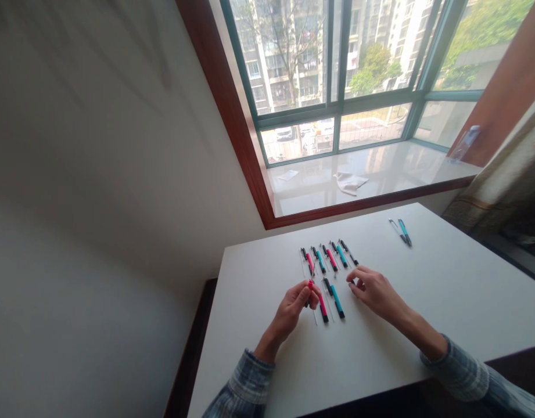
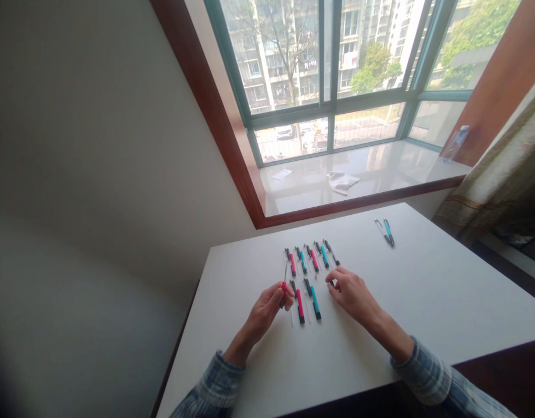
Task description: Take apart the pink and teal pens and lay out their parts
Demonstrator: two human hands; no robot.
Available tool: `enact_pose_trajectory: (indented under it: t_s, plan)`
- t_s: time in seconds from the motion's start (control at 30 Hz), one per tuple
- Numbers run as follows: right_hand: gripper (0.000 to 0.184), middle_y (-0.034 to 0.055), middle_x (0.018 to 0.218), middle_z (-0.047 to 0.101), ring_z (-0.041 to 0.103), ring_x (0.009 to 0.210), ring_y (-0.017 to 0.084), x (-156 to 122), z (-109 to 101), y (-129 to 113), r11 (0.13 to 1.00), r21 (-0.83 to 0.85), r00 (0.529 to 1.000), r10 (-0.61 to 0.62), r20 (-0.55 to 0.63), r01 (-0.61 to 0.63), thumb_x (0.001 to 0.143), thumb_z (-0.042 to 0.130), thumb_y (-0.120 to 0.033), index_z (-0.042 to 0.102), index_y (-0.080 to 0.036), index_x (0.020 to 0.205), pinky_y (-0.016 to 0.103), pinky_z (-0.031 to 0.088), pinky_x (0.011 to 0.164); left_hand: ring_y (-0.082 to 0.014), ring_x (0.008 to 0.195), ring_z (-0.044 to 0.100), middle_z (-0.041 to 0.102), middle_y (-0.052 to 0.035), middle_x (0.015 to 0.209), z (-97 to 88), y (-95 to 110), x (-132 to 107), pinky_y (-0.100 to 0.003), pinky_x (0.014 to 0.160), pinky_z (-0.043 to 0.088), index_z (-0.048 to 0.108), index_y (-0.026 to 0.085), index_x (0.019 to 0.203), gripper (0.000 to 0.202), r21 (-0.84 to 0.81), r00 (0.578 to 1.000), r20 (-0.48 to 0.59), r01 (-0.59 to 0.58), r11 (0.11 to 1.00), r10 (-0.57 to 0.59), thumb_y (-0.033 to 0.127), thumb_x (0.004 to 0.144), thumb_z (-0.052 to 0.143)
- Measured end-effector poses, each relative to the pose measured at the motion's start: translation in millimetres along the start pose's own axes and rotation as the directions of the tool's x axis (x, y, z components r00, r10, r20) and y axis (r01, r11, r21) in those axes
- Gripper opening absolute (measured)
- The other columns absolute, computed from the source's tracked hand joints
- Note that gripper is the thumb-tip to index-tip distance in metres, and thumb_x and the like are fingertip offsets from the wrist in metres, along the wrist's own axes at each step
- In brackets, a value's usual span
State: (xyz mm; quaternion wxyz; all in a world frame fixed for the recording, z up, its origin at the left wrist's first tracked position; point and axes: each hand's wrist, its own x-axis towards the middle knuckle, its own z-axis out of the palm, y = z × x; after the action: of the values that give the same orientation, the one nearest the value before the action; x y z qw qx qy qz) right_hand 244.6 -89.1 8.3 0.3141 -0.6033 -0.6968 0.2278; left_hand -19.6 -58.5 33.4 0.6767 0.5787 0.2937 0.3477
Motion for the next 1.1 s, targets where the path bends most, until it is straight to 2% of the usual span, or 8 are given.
enact_pose_trajectory:
  t_s: [0.13, 0.27, 0.37, 0.5, 0.63, 0.87, 1.1]
  plan:
    - [0.017, 0.0054, 0.097, 0.068, 0.067, 0.069, 0.019, 0, 4, 6, 0.998, -0.065, 0.999, 0.013, 0.035, -0.011, 0.094, 0.056, -0.031, 0.07, -0.022, 0.091, 0.037, 0.056, 0.07, -0.0152, 0.07, 0.046, 0.055, -0.0024, 0.073, -0.6, 0, 0, -0.029, 0.072, 0.038, 0.068, 0.011, 0.095, 0.049, 0.011, 1.0, -0.014, 0.01, 1.0, -0.01, 0.059, 0.098, 0.055]
    - [0.019, 0.0069, 0.105, 0.069, 0.068, 0.073, 0.019, 1, -7, 9, 0.999, 0.053, 0.991, 0.003, 0.134, -0.01, 0.094, 0.061, -0.035, 0.072, -0.023, 0.103, 0.036, 0.058, 0.071, -0.0151, 0.07, 0.045, 0.054, -0.002, 0.072, -3.0, -3, 0, -0.029, 0.073, 0.038, 0.067, 0.012, 0.091, 0.049, 0.012, 1.0, -0.03, -0.007, 1.0, 0.007, 0.058, 0.099, 0.054]
    - [0.036, 0.0084, 0.12, 0.066, 0.069, 0.08, 0.019, 0, -21, 12, 0.987, 0.162, 0.968, -0.044, 0.249, 0.003, 0.089, 0.068, -0.034, 0.068, -0.025, 0.125, 0.034, 0.061, 0.073, -0.0149, 0.07, 0.045, 0.054, -0.0016, 0.071, -4.0, -4, 0, -0.029, 0.073, 0.037, 0.068, 0.012, 0.093, 0.048, -0.002, 1.0, -0.022, -0.012, 1.0, 0.012, 0.057, 0.099, 0.054]
    - [0.056, 0.0085, 0.129, 0.063, 0.068, 0.087, 0.02, -1, -32, 11, 0.987, 0.149, 0.934, -0.101, 0.341, 0.052, 0.085, 0.069, -0.025, 0.059, -0.03, 0.14, 0.033, 0.061, 0.077, -0.0146, 0.07, 0.045, 0.054, -0.0016, 0.072, -3.6, -3, -1, -0.029, 0.072, 0.037, 0.068, 0.011, 0.094, 0.046, -0.016, 1.0, -0.012, -0.015, 1.0, 0.014, 0.054, 0.1, 0.054]
    - [0.059, 0.0075, 0.127, 0.066, 0.067, 0.089, 0.02, 3, -29, 9, 0.993, 0.098, 0.936, -0.095, 0.338, 0.065, 0.085, 0.065, -0.022, 0.057, -0.03, 0.143, 0.035, 0.059, 0.081, -0.0146, 0.07, 0.045, 0.054, -0.0015, 0.072, -2.4, -2, -1, -0.029, 0.072, 0.037, 0.068, 0.011, 0.094, 0.046, -0.023, 0.999, -0.027, -0.017, 1.0, 0.017, 0.055, 0.099, 0.055]
    - [0.071, 0.0058, 0.129, 0.068, 0.066, 0.104, 0.025, 21, -15, 10, 0.993, 0.065, 0.969, -0.111, 0.219, 0.099, 0.086, 0.069, -0.029, 0.044, -0.034, 0.152, 0.041, 0.056, 0.09, -0.0149, 0.069, 0.045, 0.054, -0.002, 0.072, -2.6, -1, -1, -0.029, 0.072, 0.038, 0.068, 0.012, 0.093, 0.049, 0.003, 0.999, -0.04, 0.004, 1.0, -0.004, 0.058, 0.098, 0.055]
    - [0.08, 0.0048, 0.127, 0.07, 0.065, 0.108, 0.026, 23, -7, 12, 0.993, 0.065, 0.967, -0.114, 0.228, 0.102, 0.085, 0.069, -0.026, 0.037, -0.038, 0.157, 0.042, 0.055, 0.091, -0.0151, 0.07, 0.046, 0.056, -0.003, 0.073, -2.4, 0, -1, -0.029, 0.071, 0.038, 0.068, 0.011, 0.094, 0.047, -0.009, 0.998, -0.057, 0.02, 1.0, -0.02, 0.057, 0.098, 0.056]
